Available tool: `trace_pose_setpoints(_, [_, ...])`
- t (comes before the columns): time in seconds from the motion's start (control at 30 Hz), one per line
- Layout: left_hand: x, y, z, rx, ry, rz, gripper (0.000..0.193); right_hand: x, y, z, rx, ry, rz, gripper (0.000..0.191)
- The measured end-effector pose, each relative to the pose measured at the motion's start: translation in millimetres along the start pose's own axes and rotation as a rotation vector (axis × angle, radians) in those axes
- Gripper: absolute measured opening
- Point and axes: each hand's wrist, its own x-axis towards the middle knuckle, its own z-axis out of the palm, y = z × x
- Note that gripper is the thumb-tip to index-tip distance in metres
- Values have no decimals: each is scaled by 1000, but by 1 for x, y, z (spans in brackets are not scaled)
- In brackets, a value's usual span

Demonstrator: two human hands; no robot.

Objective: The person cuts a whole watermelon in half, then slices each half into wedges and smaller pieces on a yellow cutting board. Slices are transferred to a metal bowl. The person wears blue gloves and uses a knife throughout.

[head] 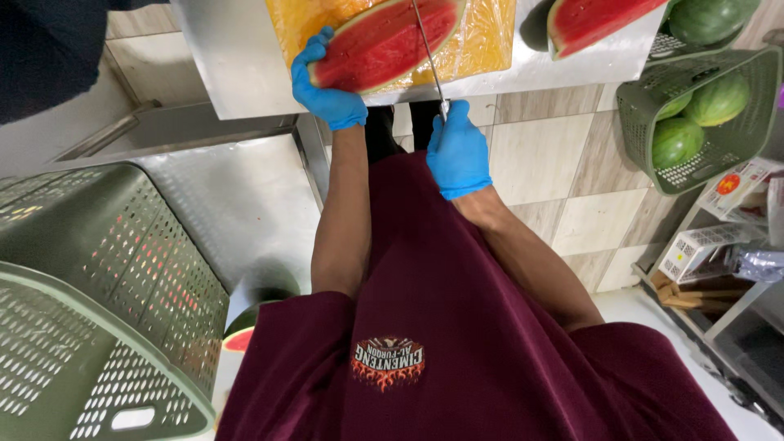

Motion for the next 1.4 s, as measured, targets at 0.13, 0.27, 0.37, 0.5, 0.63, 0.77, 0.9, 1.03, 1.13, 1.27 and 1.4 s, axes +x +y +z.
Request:
trace_pose_setpoints(0.13, [7,11,0,79,18,-18,28,18,-56,-36,63,20,-118,38])
trace_pose_setpoints(0.27, [6,18,-5,20,32,-55,26,86,-112,-64,-237,-361,-213,29])
trace_pose_setpoints(0.37, [6,18,0,-78,53,-99,30,120,-129,-74,-397,-414,-320,15])
trace_pose_setpoints(0.5, [11,19,5,-36,65,-15,33,104,-99,-76,-303,-223,-464,18])
trace_pose_setpoints(0.63, [11,18,3,20,72,-34,30,65,-47,-40,-24,31,-184,23])
trace_pose_setpoints(0.77, [7,7,-1,-67,32,-18,30,35,-3,3,92,110,-57,19])
trace_pose_setpoints(0.9, [3,4,-2,-63,20,-5,32,19,11,25,89,57,-10,20])
trace_pose_setpoints(1.03, [1,5,-5,-17,22,-8,32,15,5,27,59,12,19,24])
trace_pose_setpoints(1.13, [1,7,-7,-50,8,-13,32,15,0,26,41,16,7,25])
trace_pose_setpoints(1.27, [2,7,-8,18,-5,20,30,16,1,27,21,-6,18,24])
trace_pose_setpoints(1.4, [2,7,-8,8,14,5,30,18,8,33,15,-17,20,24])
